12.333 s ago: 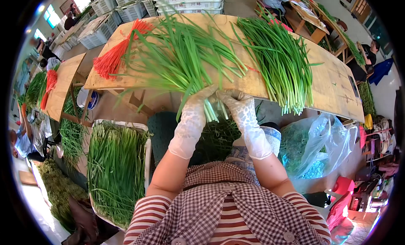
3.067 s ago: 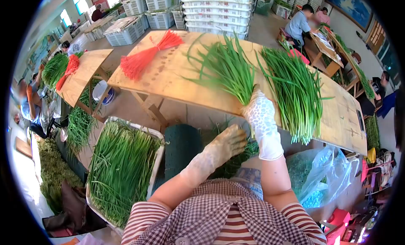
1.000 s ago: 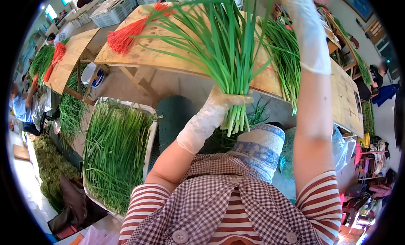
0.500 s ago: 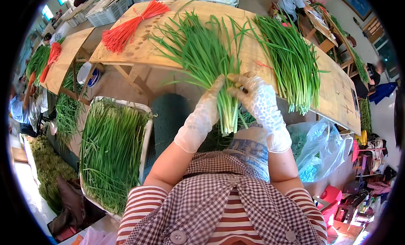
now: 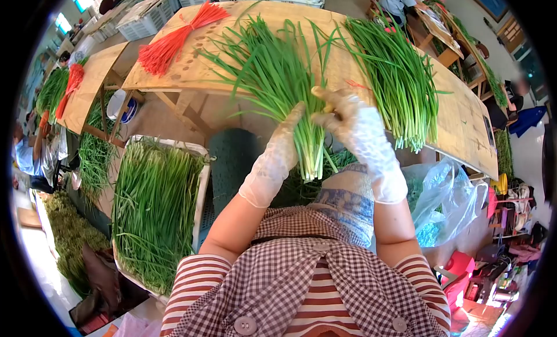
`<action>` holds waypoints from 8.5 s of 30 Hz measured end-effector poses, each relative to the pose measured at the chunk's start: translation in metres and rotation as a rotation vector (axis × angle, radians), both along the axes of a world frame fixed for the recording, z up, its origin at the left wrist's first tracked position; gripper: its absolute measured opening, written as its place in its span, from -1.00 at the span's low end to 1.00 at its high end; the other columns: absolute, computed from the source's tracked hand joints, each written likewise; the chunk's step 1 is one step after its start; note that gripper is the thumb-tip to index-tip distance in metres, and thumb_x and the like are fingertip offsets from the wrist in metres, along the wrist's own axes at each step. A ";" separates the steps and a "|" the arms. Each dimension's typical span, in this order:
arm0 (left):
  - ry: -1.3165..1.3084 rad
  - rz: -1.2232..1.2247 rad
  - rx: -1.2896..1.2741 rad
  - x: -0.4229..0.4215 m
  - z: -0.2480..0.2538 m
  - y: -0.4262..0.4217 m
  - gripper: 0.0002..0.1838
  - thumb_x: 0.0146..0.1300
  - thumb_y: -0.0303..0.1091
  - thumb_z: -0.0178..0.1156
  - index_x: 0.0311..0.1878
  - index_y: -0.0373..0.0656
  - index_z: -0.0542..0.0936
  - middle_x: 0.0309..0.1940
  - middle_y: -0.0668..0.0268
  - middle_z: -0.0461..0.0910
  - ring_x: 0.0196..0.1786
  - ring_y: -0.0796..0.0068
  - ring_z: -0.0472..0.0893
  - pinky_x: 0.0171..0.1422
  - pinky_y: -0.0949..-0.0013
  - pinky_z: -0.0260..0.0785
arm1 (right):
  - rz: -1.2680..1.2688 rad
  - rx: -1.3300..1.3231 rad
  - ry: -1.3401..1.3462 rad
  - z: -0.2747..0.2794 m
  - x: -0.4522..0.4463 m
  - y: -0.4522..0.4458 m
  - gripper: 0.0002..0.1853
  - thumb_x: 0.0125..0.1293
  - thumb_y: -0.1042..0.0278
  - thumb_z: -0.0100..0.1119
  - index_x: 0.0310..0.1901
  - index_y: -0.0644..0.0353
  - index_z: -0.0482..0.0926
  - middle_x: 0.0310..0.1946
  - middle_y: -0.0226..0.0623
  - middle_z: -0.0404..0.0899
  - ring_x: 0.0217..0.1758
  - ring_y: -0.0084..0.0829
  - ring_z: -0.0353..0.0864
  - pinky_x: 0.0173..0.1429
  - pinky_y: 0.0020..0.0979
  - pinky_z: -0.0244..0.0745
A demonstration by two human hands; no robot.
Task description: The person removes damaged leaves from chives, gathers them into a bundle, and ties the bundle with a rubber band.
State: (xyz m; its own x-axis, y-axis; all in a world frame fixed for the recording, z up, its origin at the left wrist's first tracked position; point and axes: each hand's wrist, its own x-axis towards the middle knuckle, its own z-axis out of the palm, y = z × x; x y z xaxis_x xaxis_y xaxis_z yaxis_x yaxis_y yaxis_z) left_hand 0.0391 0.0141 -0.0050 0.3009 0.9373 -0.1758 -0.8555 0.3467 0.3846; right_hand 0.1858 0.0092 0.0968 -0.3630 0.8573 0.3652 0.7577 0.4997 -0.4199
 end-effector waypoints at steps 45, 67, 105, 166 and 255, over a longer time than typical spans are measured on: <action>0.034 -0.034 -0.090 0.055 0.026 -0.005 -0.78 0.22 -0.50 0.18 -0.05 -0.23 0.53 -0.23 0.26 0.60 -0.21 0.37 0.62 -0.07 0.34 0.53 | -0.083 0.026 0.593 -0.052 0.037 -0.025 -0.02 0.02 0.27 0.46 0.43 0.32 0.10 0.21 -0.09 0.43 0.21 -0.26 0.45 0.37 -0.37 0.27; 0.620 0.838 -0.146 -0.193 -0.073 0.000 -0.62 0.19 -0.61 0.20 0.09 -0.21 0.47 -0.24 0.30 0.57 -0.28 0.53 0.56 -0.31 0.57 0.42 | 0.228 -0.850 -0.702 0.004 0.131 -0.162 -0.69 0.17 0.27 0.17 -0.05 0.12 0.48 -0.41 -0.03 0.63 -0.30 -0.04 0.68 -0.21 -0.08 0.59; 1.598 0.195 1.644 0.214 0.052 0.108 -0.74 0.38 -0.08 0.02 -0.01 0.20 0.64 0.26 0.38 0.43 0.48 0.13 0.16 0.43 -0.35 -0.14 | -0.711 -0.302 0.732 0.009 0.244 0.026 -0.33 0.32 -0.19 0.11 0.10 0.37 0.51 -0.16 -0.04 0.67 -0.09 -0.25 0.65 0.06 -0.30 0.49; 2.334 1.099 -0.059 -0.279 -0.108 -0.181 -0.40 -0.11 -0.47 0.40 0.09 -0.18 0.45 0.00 0.09 0.51 0.08 0.05 0.48 0.21 0.16 0.36 | 0.139 -0.393 0.155 -0.027 -0.095 -0.022 -0.49 0.32 0.17 0.21 0.26 0.15 0.44 0.21 -0.17 0.49 0.27 -0.26 0.44 0.39 -0.26 0.28; 0.263 0.043 0.210 -0.161 -0.019 -0.126 -0.12 0.21 0.30 0.14 0.39 -0.19 0.28 0.30 0.14 0.37 0.32 0.26 0.38 0.41 0.11 0.18 | 0.608 0.428 0.590 -0.066 -0.120 -0.019 -0.58 -0.04 0.57 0.45 -0.10 0.08 0.58 -0.19 -0.30 0.62 -0.04 -0.29 0.61 0.10 -0.31 0.52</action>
